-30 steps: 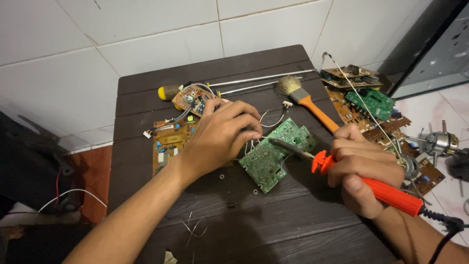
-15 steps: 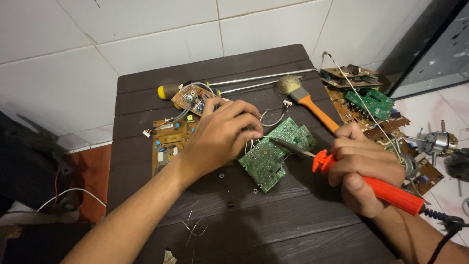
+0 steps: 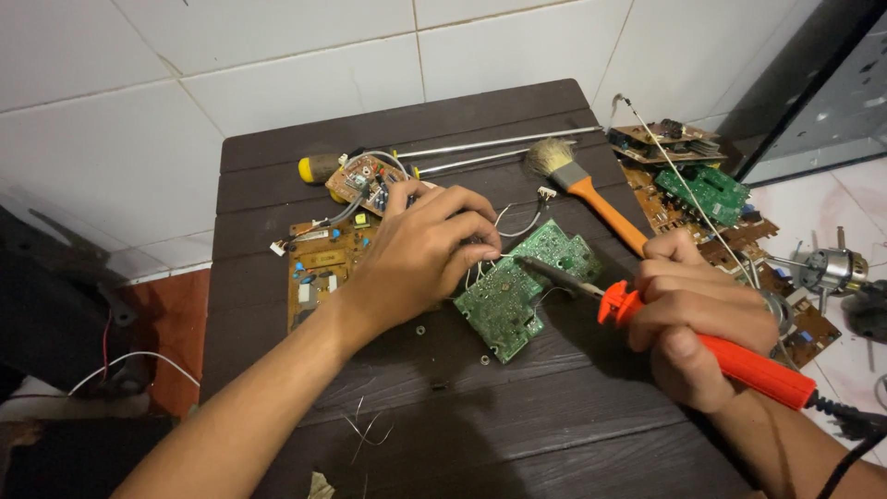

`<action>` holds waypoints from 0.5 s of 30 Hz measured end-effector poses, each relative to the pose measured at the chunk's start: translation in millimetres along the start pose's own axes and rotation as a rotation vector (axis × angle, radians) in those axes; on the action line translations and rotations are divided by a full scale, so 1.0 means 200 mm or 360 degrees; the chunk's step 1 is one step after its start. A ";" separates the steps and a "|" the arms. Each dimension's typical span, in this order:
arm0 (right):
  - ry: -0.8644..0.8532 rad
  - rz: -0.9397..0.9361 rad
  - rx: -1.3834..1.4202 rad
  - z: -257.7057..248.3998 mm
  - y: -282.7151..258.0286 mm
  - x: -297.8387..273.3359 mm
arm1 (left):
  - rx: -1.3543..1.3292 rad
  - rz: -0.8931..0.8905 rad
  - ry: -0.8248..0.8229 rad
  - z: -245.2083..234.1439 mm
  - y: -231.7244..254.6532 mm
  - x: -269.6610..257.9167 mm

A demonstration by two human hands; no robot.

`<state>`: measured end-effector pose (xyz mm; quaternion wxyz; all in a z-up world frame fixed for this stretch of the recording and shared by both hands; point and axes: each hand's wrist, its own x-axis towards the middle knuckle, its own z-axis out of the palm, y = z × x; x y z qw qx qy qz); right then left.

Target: Soldering components and wires onto a printed circuit board using a soldering iron.

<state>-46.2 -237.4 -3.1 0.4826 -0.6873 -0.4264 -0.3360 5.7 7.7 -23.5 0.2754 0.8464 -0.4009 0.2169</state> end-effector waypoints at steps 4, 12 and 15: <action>-0.0014 -0.0028 0.0058 -0.01 0.03 -0.02 | -0.0004 0.0006 0.0020 0.01 0.00 0.00; 0.0008 0.0010 0.0030 -0.01 0.02 -0.02 | 0.0020 0.0005 0.0006 0.00 0.00 0.00; 0.0006 -0.0009 0.0053 -0.01 0.02 -0.01 | 0.0073 0.0033 0.0006 0.00 0.00 0.00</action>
